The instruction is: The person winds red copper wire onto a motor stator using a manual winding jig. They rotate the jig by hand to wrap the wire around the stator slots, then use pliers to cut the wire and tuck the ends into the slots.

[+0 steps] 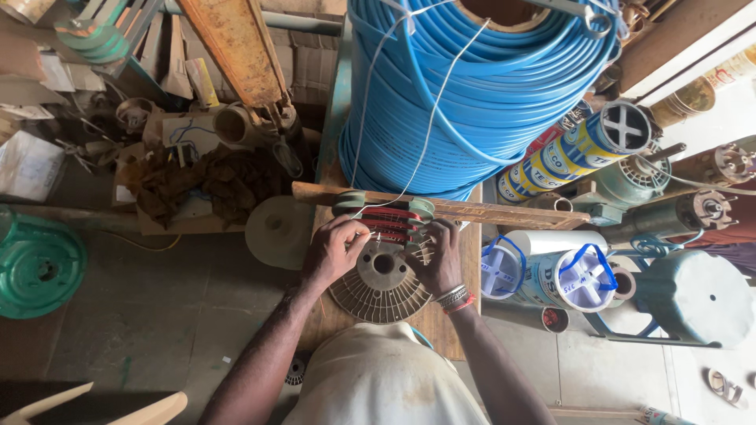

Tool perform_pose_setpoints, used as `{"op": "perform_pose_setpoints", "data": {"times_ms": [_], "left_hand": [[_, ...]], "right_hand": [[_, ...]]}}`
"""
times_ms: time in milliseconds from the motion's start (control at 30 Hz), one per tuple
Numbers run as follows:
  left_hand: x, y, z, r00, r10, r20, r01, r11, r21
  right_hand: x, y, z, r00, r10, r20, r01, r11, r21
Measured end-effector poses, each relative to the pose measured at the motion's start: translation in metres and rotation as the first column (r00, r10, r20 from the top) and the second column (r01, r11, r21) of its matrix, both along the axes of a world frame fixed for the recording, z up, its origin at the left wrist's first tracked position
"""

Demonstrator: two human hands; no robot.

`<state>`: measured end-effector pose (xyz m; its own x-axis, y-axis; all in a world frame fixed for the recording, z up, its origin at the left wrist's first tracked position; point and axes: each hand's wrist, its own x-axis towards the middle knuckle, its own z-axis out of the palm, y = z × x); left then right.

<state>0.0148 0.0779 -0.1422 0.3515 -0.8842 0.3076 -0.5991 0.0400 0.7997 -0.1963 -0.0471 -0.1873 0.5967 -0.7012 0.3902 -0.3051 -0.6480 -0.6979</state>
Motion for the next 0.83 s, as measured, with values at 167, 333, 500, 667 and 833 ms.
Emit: {"op": "perform_pose_setpoints", "data": {"times_ms": [167,333,500,667,833], "left_hand": [[-0.003,-0.003,0.015,0.999,-0.005,-0.045,0.006,1.000,0.015],[-0.010,-0.012,0.030,0.993,-0.017,0.118,0.017,1.000,0.004],[-0.013,-0.021,0.038,0.982,-0.019,0.190,0.019,1.000,0.003],[-0.009,-0.034,0.039,0.975,-0.055,0.215,0.032,0.993,0.110],[-0.001,-0.033,0.039,0.992,-0.068,0.107,0.054,0.990,0.128]], "right_hand": [[0.002,0.002,0.027,1.000,0.010,-0.017,-0.011,0.998,-0.068],[0.009,0.000,0.032,1.000,-0.001,0.004,0.001,0.999,-0.033],[0.004,-0.007,0.029,0.999,-0.020,-0.038,0.023,0.998,0.061],[0.009,-0.004,0.024,0.994,-0.052,-0.098,0.051,0.999,-0.015],[0.015,0.002,0.024,0.999,0.002,-0.054,-0.006,0.998,-0.065]]}}
